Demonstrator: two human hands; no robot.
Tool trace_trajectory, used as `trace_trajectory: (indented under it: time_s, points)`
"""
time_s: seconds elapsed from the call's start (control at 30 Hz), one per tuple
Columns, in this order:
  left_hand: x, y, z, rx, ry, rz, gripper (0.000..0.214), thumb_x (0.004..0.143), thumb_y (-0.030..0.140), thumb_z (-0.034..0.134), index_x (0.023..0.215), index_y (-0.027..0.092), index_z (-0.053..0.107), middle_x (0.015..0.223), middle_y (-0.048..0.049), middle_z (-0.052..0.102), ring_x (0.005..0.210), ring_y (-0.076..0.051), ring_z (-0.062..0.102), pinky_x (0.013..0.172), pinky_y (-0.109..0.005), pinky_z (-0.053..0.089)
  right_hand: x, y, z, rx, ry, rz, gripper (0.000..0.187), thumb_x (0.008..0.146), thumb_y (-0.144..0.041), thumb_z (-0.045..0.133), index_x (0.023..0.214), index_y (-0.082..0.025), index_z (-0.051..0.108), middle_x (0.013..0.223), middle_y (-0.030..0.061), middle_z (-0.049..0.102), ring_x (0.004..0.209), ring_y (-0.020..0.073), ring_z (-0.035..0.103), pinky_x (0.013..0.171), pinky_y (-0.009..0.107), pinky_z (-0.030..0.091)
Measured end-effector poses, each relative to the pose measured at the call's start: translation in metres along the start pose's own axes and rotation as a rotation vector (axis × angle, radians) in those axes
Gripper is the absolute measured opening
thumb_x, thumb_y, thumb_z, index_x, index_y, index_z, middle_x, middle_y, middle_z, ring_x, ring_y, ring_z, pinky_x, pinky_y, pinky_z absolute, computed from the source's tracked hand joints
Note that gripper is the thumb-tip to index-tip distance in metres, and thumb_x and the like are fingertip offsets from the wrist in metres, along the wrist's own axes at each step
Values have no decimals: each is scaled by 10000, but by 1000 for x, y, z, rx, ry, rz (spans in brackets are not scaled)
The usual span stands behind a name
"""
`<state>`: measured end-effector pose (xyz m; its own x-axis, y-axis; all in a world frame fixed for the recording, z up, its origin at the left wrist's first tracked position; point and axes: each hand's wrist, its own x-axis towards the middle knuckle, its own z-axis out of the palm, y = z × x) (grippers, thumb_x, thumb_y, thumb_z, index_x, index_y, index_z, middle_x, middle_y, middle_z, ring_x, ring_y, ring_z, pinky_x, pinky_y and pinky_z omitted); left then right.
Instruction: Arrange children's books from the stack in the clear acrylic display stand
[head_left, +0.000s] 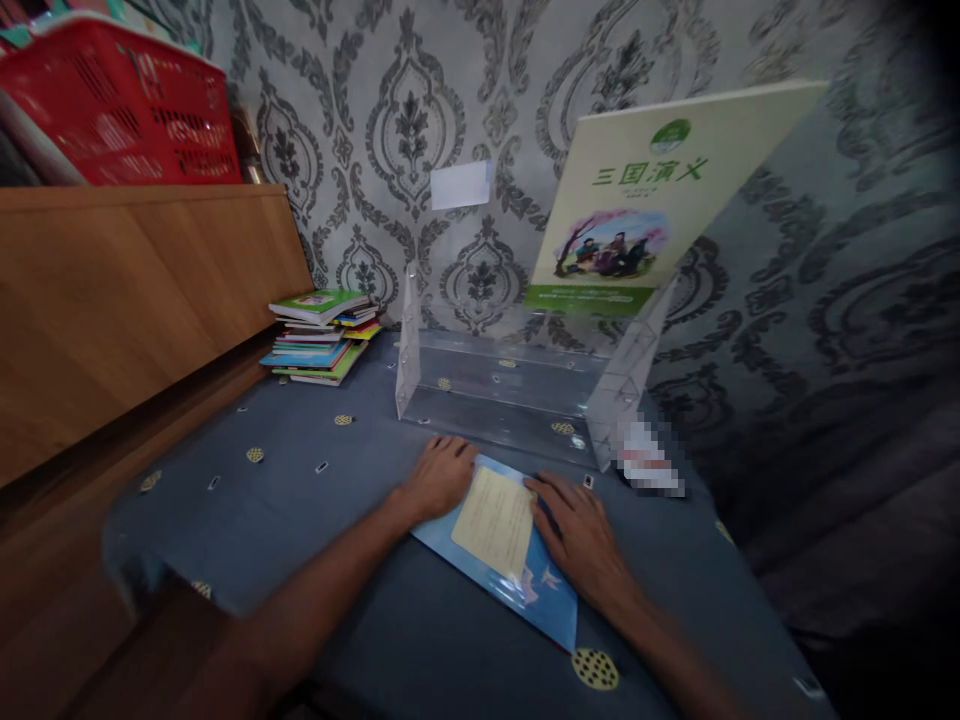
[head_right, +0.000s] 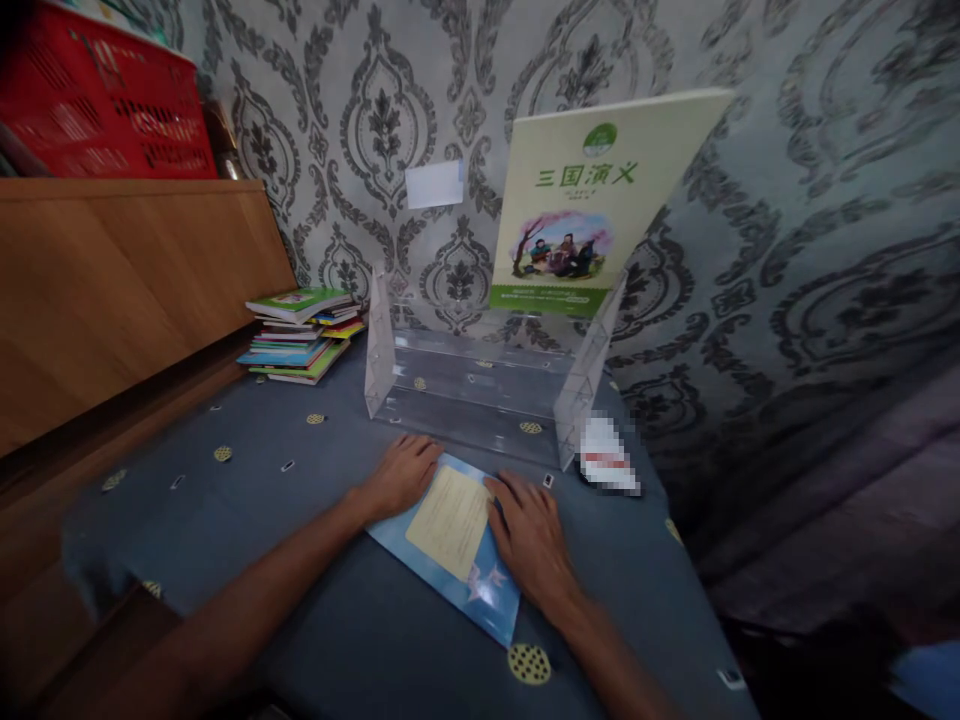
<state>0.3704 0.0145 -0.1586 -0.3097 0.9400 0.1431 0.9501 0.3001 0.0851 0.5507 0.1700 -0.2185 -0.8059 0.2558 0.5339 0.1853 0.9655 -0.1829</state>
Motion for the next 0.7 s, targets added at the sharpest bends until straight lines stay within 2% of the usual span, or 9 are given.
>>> trace_trajectory:
  time_s: [0.2,0.53,0.7]
  points:
    - [-1,0,0,-8,7,-12,265,1017,212,396,1186,163,593,1216,-98,636,1153,-237,563,1037,-410,415,0,0,0,-11,5,-21,381,1001,-315,379,1175,-195,696,1220,134,702,1132,275,640,982,464,475]
    - [-1,-6,10,-12,69,25,286,1007,188,394,1185,165,616,1244,-108,646,1177,-234,582,1052,-418,431,2,-4,-5,9,-25,2,363,1002,-294,397,1190,-190,691,1233,131,693,1124,272,634,960,433,482]
    - [-2,-3,10,13,102,17,331,1012,194,384,1248,162,613,1314,-120,633,1233,-248,568,1076,-432,433,5,-11,-12,38,-94,52,340,985,-248,430,1203,-179,682,1263,138,679,1137,281,613,973,444,468]
